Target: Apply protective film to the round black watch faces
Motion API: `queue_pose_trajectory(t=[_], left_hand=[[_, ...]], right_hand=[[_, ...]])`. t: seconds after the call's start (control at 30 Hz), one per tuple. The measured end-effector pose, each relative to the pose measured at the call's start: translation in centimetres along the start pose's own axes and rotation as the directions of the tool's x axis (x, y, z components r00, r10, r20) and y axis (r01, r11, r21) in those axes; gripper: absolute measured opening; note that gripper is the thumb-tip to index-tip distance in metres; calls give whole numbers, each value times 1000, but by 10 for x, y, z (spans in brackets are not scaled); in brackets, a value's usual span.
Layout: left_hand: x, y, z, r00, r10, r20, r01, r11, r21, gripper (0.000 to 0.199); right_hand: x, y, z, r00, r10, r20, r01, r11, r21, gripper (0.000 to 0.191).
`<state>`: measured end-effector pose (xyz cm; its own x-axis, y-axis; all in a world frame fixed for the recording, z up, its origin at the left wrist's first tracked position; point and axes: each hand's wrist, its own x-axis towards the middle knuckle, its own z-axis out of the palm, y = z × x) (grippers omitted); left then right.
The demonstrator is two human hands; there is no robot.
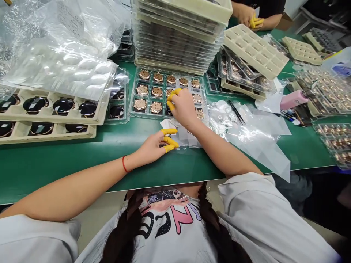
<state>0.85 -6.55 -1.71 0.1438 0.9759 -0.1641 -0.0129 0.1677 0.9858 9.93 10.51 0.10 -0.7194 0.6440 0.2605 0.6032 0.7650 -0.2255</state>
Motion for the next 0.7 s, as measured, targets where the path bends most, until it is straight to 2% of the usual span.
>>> queue_pose_trajectory(t=[0.03,0.1,0.2,0.3,0.4,0.47,0.57,0.7], left_hand=[[0,-1,-1,1000,7,17,-7,1000,3,50],[-1,-3,-2,999,14,37,-13,1000,-6,46],[-3,-3,-3,999,7,33,-6,1000,-24,46],[-4,1,-3,1000,-6,14,6,999,-39,45],[-4,5,-3,1000,-15,-4,14,997,-78,45],[-3,8,-4,999,-30,-16,29,994,-106,45],[-1,13,-6,997,-51,-58,40,983,-179,45],[1,18,-9,989,-78,-124,42,961,-272,47]], right_hand=[[3,-8,-3,995,-75,63,77,997,-19,20],[11,-23,-8,957,-194,217,206,978,-34,20],[21,-36,-9,917,-222,331,268,958,-101,21],[30,-36,-3,916,-234,325,293,945,-146,17],[42,-28,6,908,-296,297,341,934,-110,5],[51,-26,9,902,-327,282,361,929,-77,8],[55,-31,4,912,-326,248,355,931,-83,17],[41,-42,-15,926,-308,220,345,926,-152,14]])
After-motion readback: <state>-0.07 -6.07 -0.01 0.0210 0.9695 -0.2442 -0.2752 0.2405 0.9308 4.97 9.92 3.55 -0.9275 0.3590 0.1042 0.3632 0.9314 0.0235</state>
